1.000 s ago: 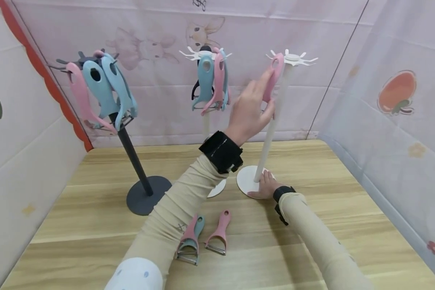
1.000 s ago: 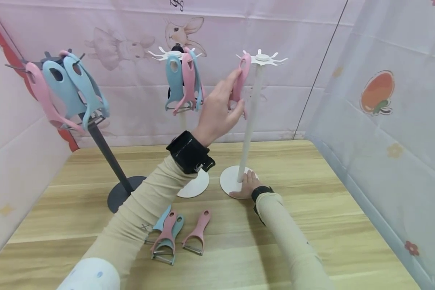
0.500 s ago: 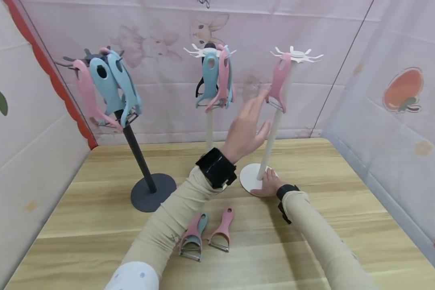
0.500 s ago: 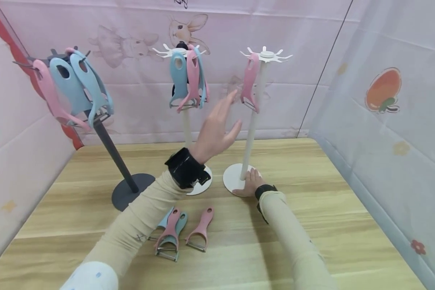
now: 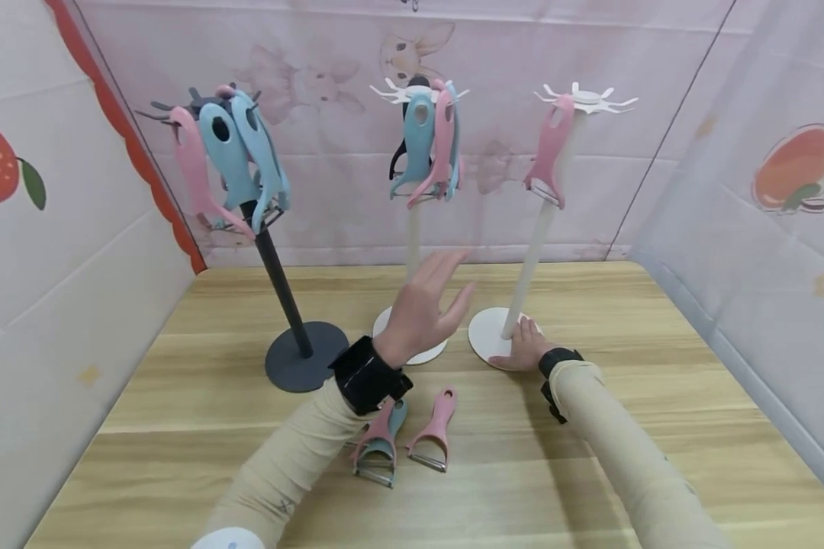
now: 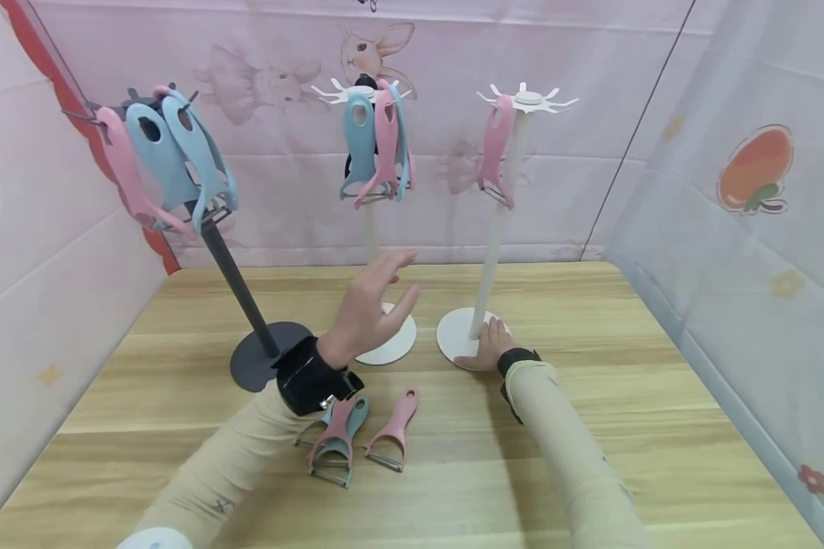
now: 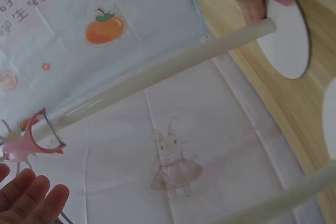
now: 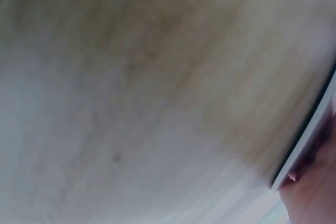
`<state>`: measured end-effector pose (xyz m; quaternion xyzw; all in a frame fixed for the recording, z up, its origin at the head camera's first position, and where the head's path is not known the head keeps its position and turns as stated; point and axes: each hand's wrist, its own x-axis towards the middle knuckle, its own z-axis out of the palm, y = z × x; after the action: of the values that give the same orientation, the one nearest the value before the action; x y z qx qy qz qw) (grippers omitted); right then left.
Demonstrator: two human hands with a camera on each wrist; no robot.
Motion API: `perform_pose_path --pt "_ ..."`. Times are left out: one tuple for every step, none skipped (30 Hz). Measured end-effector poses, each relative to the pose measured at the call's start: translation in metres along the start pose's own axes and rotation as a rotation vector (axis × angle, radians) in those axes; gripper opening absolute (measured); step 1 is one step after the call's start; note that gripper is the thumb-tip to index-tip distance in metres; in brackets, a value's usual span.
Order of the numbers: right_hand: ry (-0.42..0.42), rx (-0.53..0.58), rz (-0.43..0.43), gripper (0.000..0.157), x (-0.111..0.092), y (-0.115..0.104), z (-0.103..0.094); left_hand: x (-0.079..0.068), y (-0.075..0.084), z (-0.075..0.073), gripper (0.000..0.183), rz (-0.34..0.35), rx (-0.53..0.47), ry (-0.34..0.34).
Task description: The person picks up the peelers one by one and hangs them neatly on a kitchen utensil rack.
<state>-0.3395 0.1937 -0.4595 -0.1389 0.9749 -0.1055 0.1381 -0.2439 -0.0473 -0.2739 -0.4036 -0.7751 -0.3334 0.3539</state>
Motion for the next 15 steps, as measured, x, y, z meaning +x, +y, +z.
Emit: perform_pose_path --pt "-0.009 0.004 0.003 0.105 -0.001 0.0 -0.001 -0.006 0.0 -0.002 0.037 -0.01 0.009 -0.011" --pt "-0.019 0.005 0.006 0.104 -0.001 -0.001 -0.002 -0.011 -0.001 -0.004 0.035 -0.022 0.025 -0.026" --pt "-0.024 0.004 0.006 0.104 -0.002 -0.001 -0.002 -0.017 -0.001 -0.006 0.034 -0.031 0.042 -0.045" --pt "-0.03 0.0 0.007 0.104 -0.002 -0.001 -0.002 -0.023 -0.002 -0.008 0.033 -0.042 0.064 -0.071" --pt "-0.034 -0.006 0.008 0.103 -0.002 -0.001 -0.003 -0.029 -0.003 -0.01 0.032 -0.053 0.088 -0.1" --pt "-0.032 -0.016 0.005 0.103 -0.002 -0.001 -0.003 -0.035 -0.005 -0.012 0.032 -0.061 0.115 -0.137" --pt "-0.033 -0.023 0.003 0.103 -0.002 -0.001 -0.003 -0.042 -0.006 -0.015 0.032 -0.071 0.141 -0.179" --pt "-0.033 -0.026 0.003 0.103 -0.003 -0.002 -0.003 -0.048 -0.007 -0.018 0.032 -0.08 0.17 -0.227" --pt "-0.03 -0.025 -0.001 0.103 -0.003 -0.002 -0.004 -0.054 -0.008 -0.021 0.033 -0.091 0.19 -0.278" --pt "-0.034 -0.029 -0.002 0.104 -0.003 -0.002 -0.004 -0.06 -0.01 -0.024 0.033 -0.107 0.213 -0.333" --pt "-0.03 -0.027 -0.007 0.104 -0.003 -0.002 -0.004 -0.065 -0.011 -0.027 0.033 -0.126 0.241 -0.393" --pt "-0.03 -0.027 -0.011 0.104 -0.003 -0.002 -0.005 -0.07 -0.012 -0.03 0.034 -0.146 0.266 -0.457" --pt "-0.029 -0.027 -0.014 0.106 -0.004 -0.003 -0.005 -0.075 -0.013 -0.032 0.035 -0.167 0.298 -0.521" --pt "-0.028 -0.031 -0.012 0.106 -0.004 -0.003 -0.006 -0.079 -0.014 -0.034 0.036 -0.188 0.326 -0.584" --pt "-0.025 -0.035 -0.013 0.105 -0.005 -0.003 -0.007 -0.083 -0.016 -0.036 0.037 -0.215 0.348 -0.647"
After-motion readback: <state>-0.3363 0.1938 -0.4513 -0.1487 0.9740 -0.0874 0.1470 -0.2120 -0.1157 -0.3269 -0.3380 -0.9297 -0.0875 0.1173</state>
